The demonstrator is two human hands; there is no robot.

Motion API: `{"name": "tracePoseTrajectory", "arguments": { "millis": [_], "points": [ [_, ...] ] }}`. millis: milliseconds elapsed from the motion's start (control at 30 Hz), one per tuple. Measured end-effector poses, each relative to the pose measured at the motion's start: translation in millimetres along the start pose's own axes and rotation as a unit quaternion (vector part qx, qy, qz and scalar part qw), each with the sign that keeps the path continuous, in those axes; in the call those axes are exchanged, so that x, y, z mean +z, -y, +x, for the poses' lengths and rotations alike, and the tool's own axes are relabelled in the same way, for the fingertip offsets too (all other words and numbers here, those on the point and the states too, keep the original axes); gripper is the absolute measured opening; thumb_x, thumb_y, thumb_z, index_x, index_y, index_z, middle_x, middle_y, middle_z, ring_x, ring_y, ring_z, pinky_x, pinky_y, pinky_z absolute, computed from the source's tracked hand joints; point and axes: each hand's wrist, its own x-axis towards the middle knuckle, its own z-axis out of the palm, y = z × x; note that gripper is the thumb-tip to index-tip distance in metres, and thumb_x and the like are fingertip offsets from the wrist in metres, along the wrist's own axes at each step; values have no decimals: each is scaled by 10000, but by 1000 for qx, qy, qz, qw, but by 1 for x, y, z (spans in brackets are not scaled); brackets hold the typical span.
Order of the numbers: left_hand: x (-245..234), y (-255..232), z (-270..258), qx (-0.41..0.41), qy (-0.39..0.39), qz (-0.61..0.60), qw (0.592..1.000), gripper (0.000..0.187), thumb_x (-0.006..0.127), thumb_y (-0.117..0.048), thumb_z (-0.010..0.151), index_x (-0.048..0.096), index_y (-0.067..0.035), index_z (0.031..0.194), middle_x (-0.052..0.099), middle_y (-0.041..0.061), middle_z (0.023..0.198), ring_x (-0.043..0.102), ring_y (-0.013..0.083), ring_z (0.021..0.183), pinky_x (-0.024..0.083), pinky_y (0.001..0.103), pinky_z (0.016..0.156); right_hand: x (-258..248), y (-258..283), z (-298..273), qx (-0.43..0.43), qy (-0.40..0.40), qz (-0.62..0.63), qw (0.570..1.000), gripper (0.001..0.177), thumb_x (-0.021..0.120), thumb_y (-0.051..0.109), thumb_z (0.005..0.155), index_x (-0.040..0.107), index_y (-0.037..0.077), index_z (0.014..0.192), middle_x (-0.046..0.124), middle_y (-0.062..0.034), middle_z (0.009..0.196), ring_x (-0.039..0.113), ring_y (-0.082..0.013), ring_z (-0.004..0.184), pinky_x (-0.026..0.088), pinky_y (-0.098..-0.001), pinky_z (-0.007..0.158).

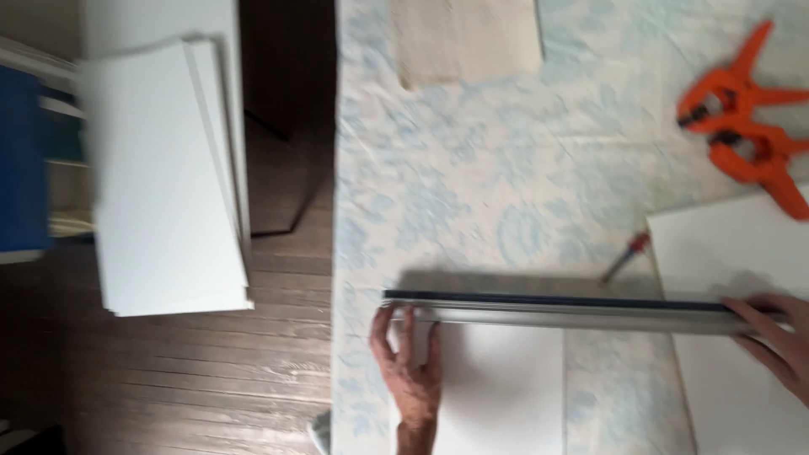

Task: Measuring and marking dimensions on white boards using a straight edge and pencil according to a list of measurements.

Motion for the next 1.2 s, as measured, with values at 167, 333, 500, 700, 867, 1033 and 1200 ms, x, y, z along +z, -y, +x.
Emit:
{"name": "tracePoseTrajectory", "arguments": {
  "millis": [167, 333, 500, 700, 867, 1033, 1200],
  "points": [
    [17, -5, 70, 6, -13, -62, 998, 380, 752, -91, 922, 667, -111, 1292, 562, 138, 1366, 559, 343, 1286, 568, 464, 1047, 120, -130, -20, 75, 26, 32, 996, 713, 729, 230, 751, 622, 269, 1456, 618, -27, 1225, 668, -195, 1092, 442, -292, 1192],
    [29, 15, 88, -42, 54, -99, 993, 391, 707, -101, 935, 665, -151, 1320, 561, 95, 1406, 594, 255, 1246, 590, 366, 980, 122, -106, 30, 82, 18, 22, 996, 750, 778, 287, 666, 653, 293, 1405, 647, -14, 1344, 641, -180, 1272, 460, -348, 1240],
    [32, 12, 99, 1, 80, -55, 995, 460, 669, -87, 877, 616, -145, 1331, 563, 161, 1389, 588, 334, 1162, 516, 502, 954, -32, 118, 201, 369, 304, -112, 871, 603, 497, 781, 903, 809, 293, 734, 711, 121, 629, 726, -33, 757, 468, -164, 872],
    [18, 8, 96, -20, 130, -78, 988, 414, 664, -121, 950, 605, -138, 1360, 527, 166, 1418, 555, 354, 1222, 506, 492, 993, -30, 126, 229, 384, 334, -128, 851, 595, 594, 784, 859, 718, 242, 646, 725, 76, 593, 734, -88, 672, 499, -231, 653],
    [-7, 8, 49, 27, 117, -42, 992, 444, 698, -176, 940, 581, -139, 1367, 559, 186, 1397, 608, 331, 1220, 564, 437, 928, -37, 124, 219, 393, 143, 27, 908, 521, 465, 550, 1139, 822, 178, 1065, 842, -3, 808, 769, -194, 779, 550, -331, 760],
    [-15, 0, -29, 20, 141, -31, 989, 511, 798, -289, 895, 626, -206, 1370, 615, 66, 1342, 660, 222, 1195, 601, 378, 849, -74, 196, 234, 314, -127, 412, 846, 244, 234, 0, 1184, 448, -100, 1245, 666, -342, 1081, 662, -446, 803, 540, -487, 674],
    [-37, -74, -4, -221, 186, -270, 918, 611, 777, -440, 685, 719, -182, 1236, 826, -46, 1095, 806, 204, 984, 625, 344, 821, -8, 290, 135, 206, 143, 505, 826, 148, 839, 49, 799, 831, 128, 924, 815, 8, 885, 836, -114, 674, 617, -244, 605]
  ]
}}
